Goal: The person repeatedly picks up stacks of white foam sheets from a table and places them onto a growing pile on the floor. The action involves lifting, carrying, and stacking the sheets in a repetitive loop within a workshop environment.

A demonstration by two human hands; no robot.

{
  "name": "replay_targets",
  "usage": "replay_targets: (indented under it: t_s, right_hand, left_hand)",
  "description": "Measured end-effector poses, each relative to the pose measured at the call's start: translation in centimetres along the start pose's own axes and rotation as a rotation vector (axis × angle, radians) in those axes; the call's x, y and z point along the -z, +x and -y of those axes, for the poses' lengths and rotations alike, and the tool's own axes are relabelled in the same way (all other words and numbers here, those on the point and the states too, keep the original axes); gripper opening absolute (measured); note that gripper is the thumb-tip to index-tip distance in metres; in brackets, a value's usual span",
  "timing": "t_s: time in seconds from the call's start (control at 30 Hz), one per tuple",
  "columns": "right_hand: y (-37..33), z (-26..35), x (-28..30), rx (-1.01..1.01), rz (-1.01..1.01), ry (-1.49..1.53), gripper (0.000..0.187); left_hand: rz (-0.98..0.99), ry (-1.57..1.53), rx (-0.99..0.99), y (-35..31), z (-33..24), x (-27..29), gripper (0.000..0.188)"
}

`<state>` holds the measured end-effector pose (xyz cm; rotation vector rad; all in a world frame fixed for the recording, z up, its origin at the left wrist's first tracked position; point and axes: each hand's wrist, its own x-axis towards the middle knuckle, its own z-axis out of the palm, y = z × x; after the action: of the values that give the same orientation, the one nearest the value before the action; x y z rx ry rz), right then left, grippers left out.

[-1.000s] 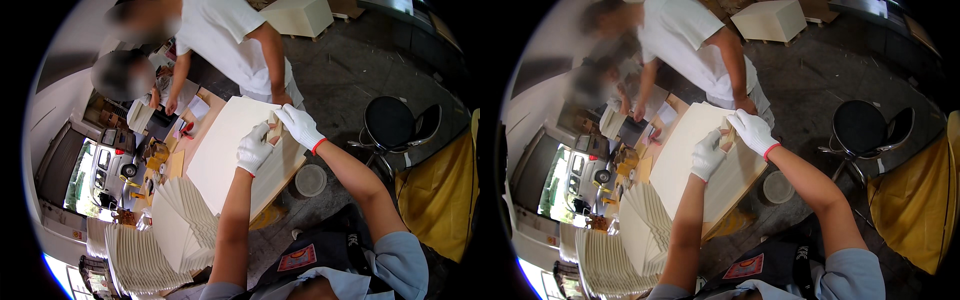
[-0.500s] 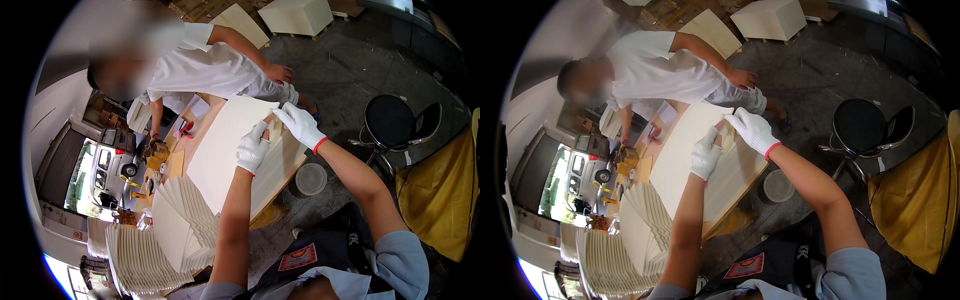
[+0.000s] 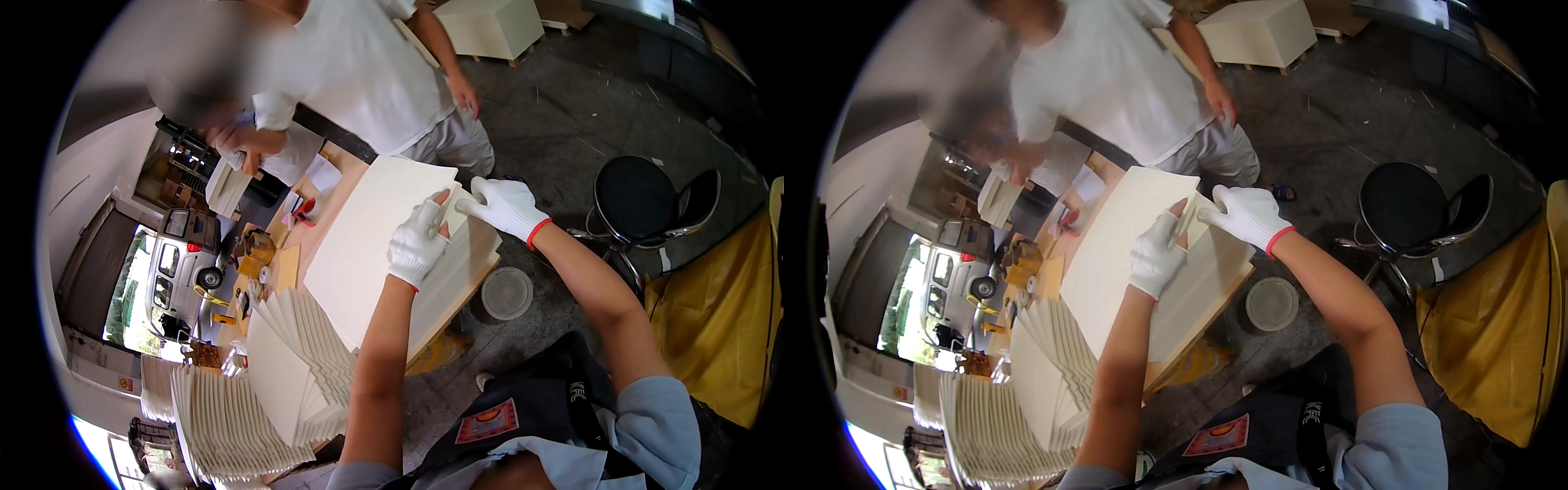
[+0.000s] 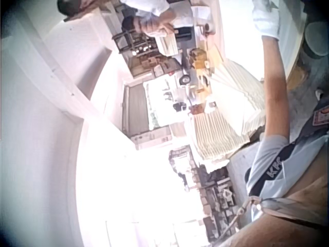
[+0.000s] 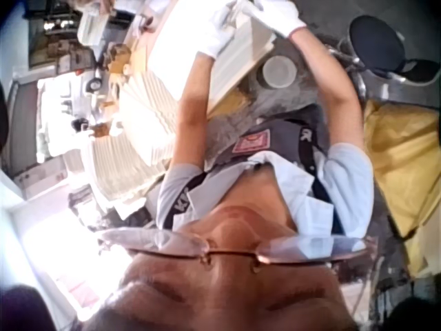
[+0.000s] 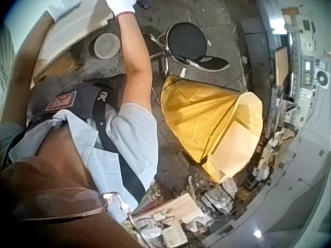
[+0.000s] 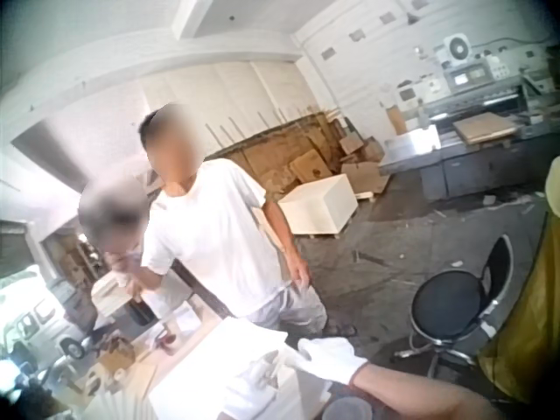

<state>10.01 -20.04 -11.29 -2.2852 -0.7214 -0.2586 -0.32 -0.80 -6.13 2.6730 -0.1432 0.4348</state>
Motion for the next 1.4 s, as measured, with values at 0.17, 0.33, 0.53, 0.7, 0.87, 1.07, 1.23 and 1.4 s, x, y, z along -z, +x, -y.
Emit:
replay_targets:
  t_s: [0.17,0.33,0.53,0.7,0.87,1.07,1.23,1.4]
  right_hand:
    - [0.6,-0.6,0.6,0.259,-0.034,-0.212,0.040]
    - [1.7,0.5,0.7,0.319,-0.054,-0.100,0.041]
    - [0.9,1.9,-0.8,-0.131,0.030,0.503,0.050]
    - [0.6,2.0,-1.2,-0.225,0.033,0.508,0.055]
    - [0.5,2.3,-1.3,-0.200,0.028,0.504,0.056]
    - [0.6,1.6,-2.3,-0.165,-0.033,0.430,0.052]
    - [0.6,2.0,-2.0,-0.165,-0.015,0.423,0.050]
    - [0.6,1.6,-2.5,-0.163,-0.034,0.426,0.049]
  left_hand:
    - [-0.021,0.074,-0.092,1.6,1.0,-0.7,0.041]
    - [-0.079,0.195,-0.123,4.0,2.6,-1.4,0.037]
    - [0.043,-0.099,-0.022,1.5,1.9,-0.3,0.034]
    - [0.057,-0.171,0.037,0.3,0.6,0.3,0.034]
    - [0.062,-0.265,0.057,0.3,2.5,-0.5,0.036]
    - [0.012,-0.190,0.050,0.2,0.2,0.4,0.040]
    - [-0.033,-0.095,-0.010,-0.1,0.3,0.2,0.035]
    - [0.058,-0.028,0.084,0.2,0.3,0.0,0.029]
